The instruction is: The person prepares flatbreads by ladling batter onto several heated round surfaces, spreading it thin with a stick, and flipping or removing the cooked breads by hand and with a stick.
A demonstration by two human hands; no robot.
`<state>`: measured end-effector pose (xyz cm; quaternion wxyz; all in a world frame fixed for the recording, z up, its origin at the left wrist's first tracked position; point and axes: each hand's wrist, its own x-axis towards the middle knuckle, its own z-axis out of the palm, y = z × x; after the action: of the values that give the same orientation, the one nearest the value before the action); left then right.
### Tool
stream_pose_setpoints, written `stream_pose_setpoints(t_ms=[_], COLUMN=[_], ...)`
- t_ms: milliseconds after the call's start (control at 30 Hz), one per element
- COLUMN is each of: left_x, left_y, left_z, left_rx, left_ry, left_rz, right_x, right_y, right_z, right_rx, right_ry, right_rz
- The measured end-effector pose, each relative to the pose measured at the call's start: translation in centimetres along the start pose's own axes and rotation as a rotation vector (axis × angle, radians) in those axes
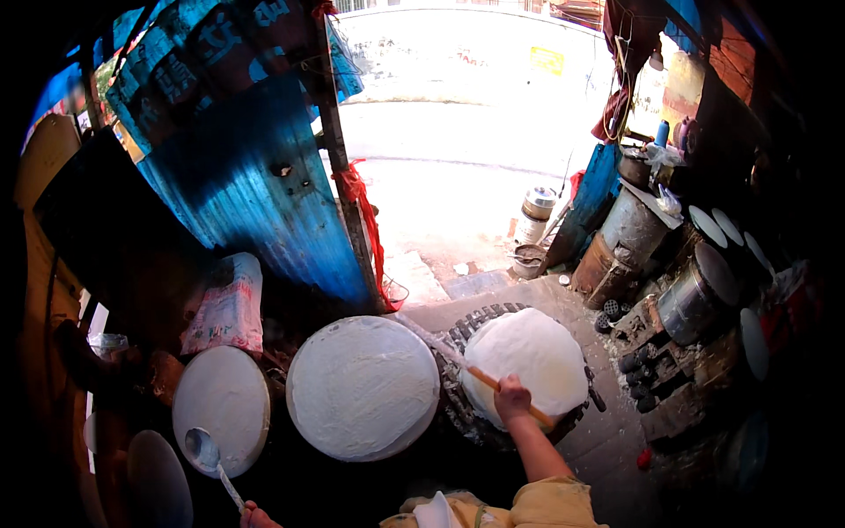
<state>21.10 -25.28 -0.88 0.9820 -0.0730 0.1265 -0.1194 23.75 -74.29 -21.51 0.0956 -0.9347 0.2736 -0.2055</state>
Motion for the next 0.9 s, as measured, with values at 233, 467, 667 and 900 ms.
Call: stream_pose_setpoints(t_ms=[233, 467, 667, 900], left_x=[2.1, -3.3, -14.2, -30.6], left_y=[-3.6, -1.5, -0.8, -5.4], left_z=[-0.1, -3.6, -7.5, -18.2], left_rx=[-0.049, -0.122, -0.134, -0.35], left_ry=[0.014, -0.078, -0.14, 0.031], left_rz=[0.039, 0.22, 0.531, 1.239], right_x=[-3.1, -3.6, -4.7, -20.4], right_y=[1.6, -5.6, -18.2, -30.9], right_z=[7.1, 2.7, 4.1, 0.6], right_rx=[0.162, 0.711, 0.934, 0.97], right_ry=[-0.13, -0.326, -0.543, -1.29], right_rz=[0.131, 0.246, -0.289, -0.762])
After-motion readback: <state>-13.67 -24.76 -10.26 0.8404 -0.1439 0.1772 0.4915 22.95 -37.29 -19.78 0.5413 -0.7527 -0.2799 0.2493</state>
